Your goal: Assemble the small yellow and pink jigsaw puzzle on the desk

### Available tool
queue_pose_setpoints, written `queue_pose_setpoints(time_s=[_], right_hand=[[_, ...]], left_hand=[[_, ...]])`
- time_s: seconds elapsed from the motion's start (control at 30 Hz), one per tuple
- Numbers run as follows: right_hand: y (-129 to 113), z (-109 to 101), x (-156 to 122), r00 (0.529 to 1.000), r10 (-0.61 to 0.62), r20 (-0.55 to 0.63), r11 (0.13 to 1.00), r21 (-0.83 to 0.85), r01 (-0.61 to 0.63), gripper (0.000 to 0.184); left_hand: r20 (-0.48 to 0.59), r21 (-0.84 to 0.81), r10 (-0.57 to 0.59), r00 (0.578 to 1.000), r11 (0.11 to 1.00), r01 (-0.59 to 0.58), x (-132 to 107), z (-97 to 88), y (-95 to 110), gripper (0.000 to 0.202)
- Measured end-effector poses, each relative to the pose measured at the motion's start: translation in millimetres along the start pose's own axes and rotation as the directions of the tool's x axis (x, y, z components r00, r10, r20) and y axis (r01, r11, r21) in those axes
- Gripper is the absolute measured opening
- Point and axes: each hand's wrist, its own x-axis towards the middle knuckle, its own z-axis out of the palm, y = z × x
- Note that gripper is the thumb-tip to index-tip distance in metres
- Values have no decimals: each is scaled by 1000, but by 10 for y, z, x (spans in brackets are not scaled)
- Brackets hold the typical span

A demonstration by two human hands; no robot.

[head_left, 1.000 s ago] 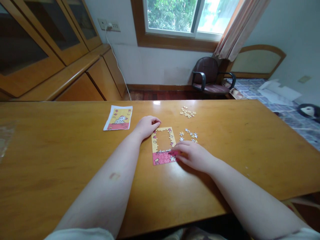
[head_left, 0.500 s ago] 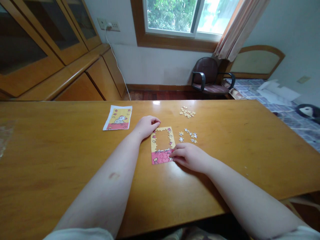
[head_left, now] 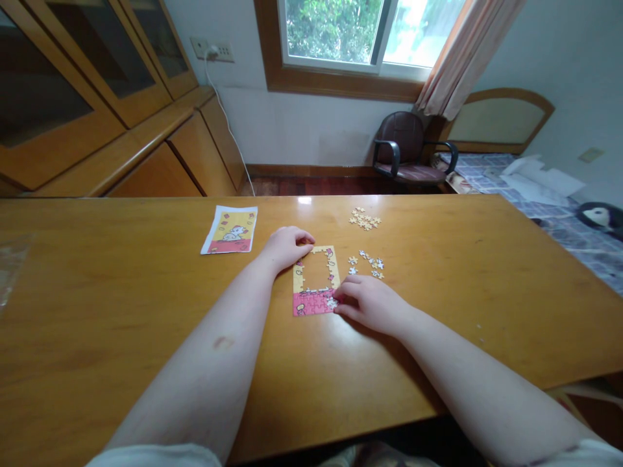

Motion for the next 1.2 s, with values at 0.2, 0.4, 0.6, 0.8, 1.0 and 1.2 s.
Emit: queue_pose_setpoints(time_s=[0.2, 0.4, 0.6, 0.8, 1.0, 1.2], right_hand=[[-7, -62, -21, 999, 0, 46, 1000, -1, 0, 13], [25, -84, -55, 997, -73, 16, 997, 18, 73, 12], [-1, -83, -73, 986, -156, 64, 984, 93, 150, 12], [5, -102, -73, 990, -136, 32, 987, 92, 132, 17], [12, -119, -64, 988, -131, 79, 988, 93, 123, 18], [4, -98, -75, 984, -153, 96, 976, 168, 135, 17]], left_hand=[[23, 61, 30, 999, 998, -32, -20, -37, 56, 18], [33, 104, 37, 999, 994, -40, -27, -39, 84, 18], [46, 113, 19, 999, 993, -24, -15, -38, 84, 18], [38, 96, 21, 999, 995, -25, -12, -30, 72, 17], [38, 91, 6, 999, 996, -9, -10, -28, 79, 17], [36, 105, 1, 999, 995, -4, -15, -41, 87, 17]])
